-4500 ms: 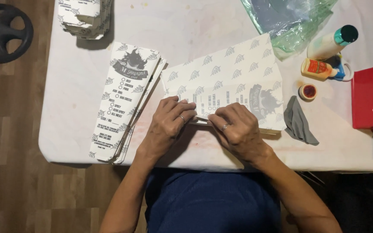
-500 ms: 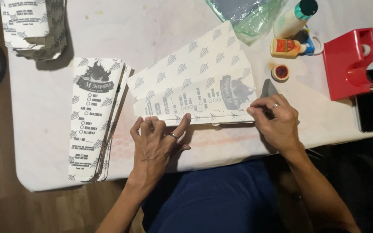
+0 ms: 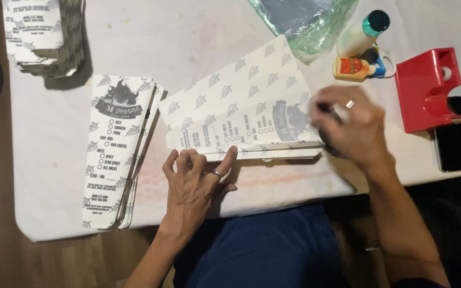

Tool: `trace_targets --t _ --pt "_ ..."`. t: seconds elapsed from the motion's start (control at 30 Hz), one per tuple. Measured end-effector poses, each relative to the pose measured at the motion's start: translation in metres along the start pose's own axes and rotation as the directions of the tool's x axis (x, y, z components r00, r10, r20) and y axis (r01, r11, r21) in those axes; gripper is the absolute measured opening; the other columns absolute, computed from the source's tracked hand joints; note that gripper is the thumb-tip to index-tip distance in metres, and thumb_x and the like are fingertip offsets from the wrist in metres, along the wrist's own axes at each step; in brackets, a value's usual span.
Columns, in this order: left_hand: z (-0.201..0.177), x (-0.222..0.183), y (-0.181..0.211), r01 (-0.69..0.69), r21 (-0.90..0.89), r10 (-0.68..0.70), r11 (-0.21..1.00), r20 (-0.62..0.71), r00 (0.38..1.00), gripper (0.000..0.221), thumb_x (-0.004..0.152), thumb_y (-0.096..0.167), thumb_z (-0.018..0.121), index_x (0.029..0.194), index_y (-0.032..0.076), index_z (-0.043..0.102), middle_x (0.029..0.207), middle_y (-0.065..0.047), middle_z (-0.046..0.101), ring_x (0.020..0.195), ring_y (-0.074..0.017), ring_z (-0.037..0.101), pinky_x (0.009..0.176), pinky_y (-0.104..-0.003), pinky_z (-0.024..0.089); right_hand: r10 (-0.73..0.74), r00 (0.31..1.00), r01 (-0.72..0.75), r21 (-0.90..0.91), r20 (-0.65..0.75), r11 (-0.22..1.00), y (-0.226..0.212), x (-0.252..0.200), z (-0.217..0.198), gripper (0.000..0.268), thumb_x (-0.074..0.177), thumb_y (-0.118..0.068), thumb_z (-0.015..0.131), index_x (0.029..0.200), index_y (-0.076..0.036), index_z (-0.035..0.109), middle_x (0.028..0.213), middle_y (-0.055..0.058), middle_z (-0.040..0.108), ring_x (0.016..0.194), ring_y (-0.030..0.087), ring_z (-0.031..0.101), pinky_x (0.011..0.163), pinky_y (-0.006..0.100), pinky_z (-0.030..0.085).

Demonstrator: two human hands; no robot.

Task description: Folding and creasing printed paper wrappers using a hand tool at a workstation

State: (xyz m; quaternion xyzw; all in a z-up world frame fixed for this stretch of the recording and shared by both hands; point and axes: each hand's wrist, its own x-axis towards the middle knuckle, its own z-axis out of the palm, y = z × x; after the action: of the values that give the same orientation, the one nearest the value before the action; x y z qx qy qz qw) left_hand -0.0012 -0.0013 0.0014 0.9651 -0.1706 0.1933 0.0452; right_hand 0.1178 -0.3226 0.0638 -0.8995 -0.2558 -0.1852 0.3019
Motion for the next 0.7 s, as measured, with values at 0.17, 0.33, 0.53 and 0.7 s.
trace_targets --t 0.17,0.33,0.53,0.7 --pt "0.0 0.0 0.001 -0.009 0.013 0.009 1.0 -0.018 1.0 0.071 0.084 0.068 0.059 0.149 0.04 0.052 0.105 -0.023 0.061 0.102 -0.0433 0.059 0.099 -0.068 0.043 -0.236 0.962 0.186 0.298 0.139 0.936 -0.084 0.001 0.045 0.016 0.09 -0.016 0.077 0.105 -0.009 0.078 0.109 0.011 0.074 0.099 0.033 0.073 0.088 0.041 0.058" --pt "0.002 -0.005 0.0 0.006 0.038 -0.004 0.999 -0.049 0.999 0.062 0.09 0.063 0.058 0.147 0.038 0.054 0.104 -0.022 0.063 0.101 -0.0418 0.061 0.099 -0.066 0.045 -0.373 0.911 0.345 0.17 0.177 0.923 -0.048 -0.02 0.022 0.014 0.096 -0.013 0.071 0.105 -0.003 0.072 0.106 0.017 0.069 0.095 0.036 0.068 0.088 0.044 0.057" --pt "0.0 -0.005 0.0 -0.012 0.116 0.008 0.993 0.039 0.999 0.065 0.104 0.057 0.062 0.158 0.042 0.029 0.12 -0.02 0.046 0.111 -0.037 0.049 0.098 -0.055 0.046 -0.067 0.968 0.04 0.116 0.24 0.992 -0.028 -0.037 -0.012 0.023 0.085 -0.004 0.083 0.107 0.0 0.074 0.11 0.015 0.074 0.101 0.027 0.069 0.095 0.035 0.055" --pt "0.006 -0.005 0.002 0.015 -0.007 -0.016 1.0 -0.056 0.998 0.065 0.088 0.06 0.063 0.148 0.039 0.054 0.106 -0.023 0.063 0.104 -0.043 0.061 0.1 -0.067 0.043 -0.254 0.963 0.205 0.365 0.091 0.908 -0.07 -0.019 0.066 0.019 0.093 -0.014 0.076 0.107 -0.002 0.077 0.107 0.017 0.072 0.101 0.039 0.07 0.09 0.048 0.058"
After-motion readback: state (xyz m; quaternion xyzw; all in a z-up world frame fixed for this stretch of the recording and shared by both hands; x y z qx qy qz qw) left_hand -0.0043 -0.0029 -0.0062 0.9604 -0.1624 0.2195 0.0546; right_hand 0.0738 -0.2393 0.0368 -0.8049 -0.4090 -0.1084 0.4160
